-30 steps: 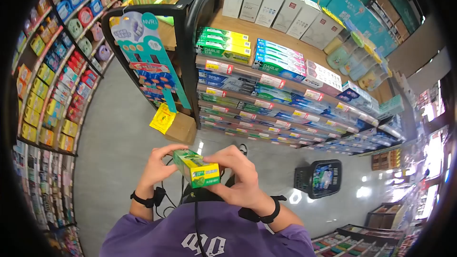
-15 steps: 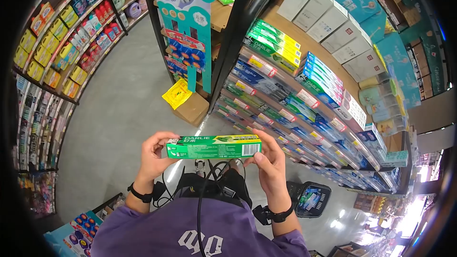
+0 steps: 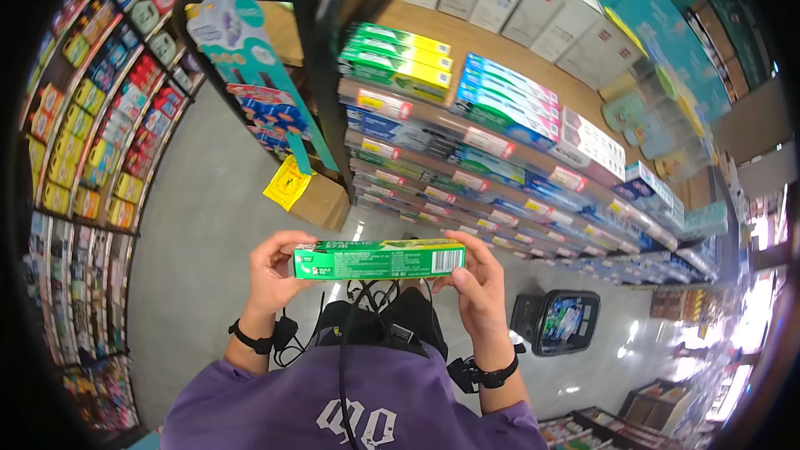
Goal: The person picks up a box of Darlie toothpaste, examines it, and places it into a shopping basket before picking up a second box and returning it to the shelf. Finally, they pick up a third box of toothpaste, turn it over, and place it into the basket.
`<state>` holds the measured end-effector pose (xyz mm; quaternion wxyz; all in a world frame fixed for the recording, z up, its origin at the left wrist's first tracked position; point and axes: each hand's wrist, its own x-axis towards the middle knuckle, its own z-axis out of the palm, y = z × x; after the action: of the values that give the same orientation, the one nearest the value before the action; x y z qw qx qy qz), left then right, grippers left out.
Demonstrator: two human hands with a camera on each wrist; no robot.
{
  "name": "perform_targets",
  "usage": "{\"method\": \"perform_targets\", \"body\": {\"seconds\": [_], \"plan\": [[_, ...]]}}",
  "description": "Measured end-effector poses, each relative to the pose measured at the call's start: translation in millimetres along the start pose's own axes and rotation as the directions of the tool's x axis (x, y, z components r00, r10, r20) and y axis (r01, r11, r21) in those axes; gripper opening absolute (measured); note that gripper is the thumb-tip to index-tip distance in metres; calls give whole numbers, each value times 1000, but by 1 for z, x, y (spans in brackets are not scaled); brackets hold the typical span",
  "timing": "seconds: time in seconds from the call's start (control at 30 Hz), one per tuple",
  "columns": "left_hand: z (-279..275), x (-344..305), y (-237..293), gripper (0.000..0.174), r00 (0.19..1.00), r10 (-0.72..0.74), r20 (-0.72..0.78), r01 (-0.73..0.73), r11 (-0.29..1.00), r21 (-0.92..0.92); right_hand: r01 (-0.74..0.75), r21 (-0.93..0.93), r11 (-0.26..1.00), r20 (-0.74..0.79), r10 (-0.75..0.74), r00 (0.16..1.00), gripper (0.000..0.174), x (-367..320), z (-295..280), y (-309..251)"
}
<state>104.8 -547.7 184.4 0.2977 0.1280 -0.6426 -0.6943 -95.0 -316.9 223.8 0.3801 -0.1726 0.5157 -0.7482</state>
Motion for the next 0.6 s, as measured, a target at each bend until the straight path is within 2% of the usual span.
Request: {"method": "perform_targets", "body": {"seconds": [0.07, 0.17, 0.27, 0.33, 0.37, 0.47, 0.57, 0.6], "plan": [[12, 12, 0, 51, 999, -15, 45, 16, 1000, -11, 32, 17, 999, -39, -31, 999, 66, -5, -10, -4], [25, 29, -3, 53, 989, 62, 133, -64, 998, 14, 74, 28, 997, -81, -72, 994, 66, -10, -23, -9], [29, 42, -6, 55, 975, 71, 209, -73, 997, 0, 98, 18, 995, -112, -95, 989, 67, -11, -33, -13], [33, 45, -5, 56, 982, 6, 189, -11, 1000, 26, 106, -6, 994, -119, -106, 987, 67, -11, -39, -17], [35, 46, -4, 56, 984, -29, 176, 23, 999, 38, 106, 31, 994, -114, -102, 988, 63, -12, -41, -18], [46, 52, 2, 56, 995, 44, 94, -41, 999, -33, 122, 110, 987, -100, -111, 989, 51, -13, -45, -18], [34, 54, -11, 60, 961, 141, 240, -172, 978, 116, 174, 99, 980, -94, -164, 982, 39, -11, -47, -14], [34, 55, -10, 58, 954, 159, 256, -193, 975, 114, 185, 76, 980, -88, -178, 980, 37, -11, -48, -13]]}}
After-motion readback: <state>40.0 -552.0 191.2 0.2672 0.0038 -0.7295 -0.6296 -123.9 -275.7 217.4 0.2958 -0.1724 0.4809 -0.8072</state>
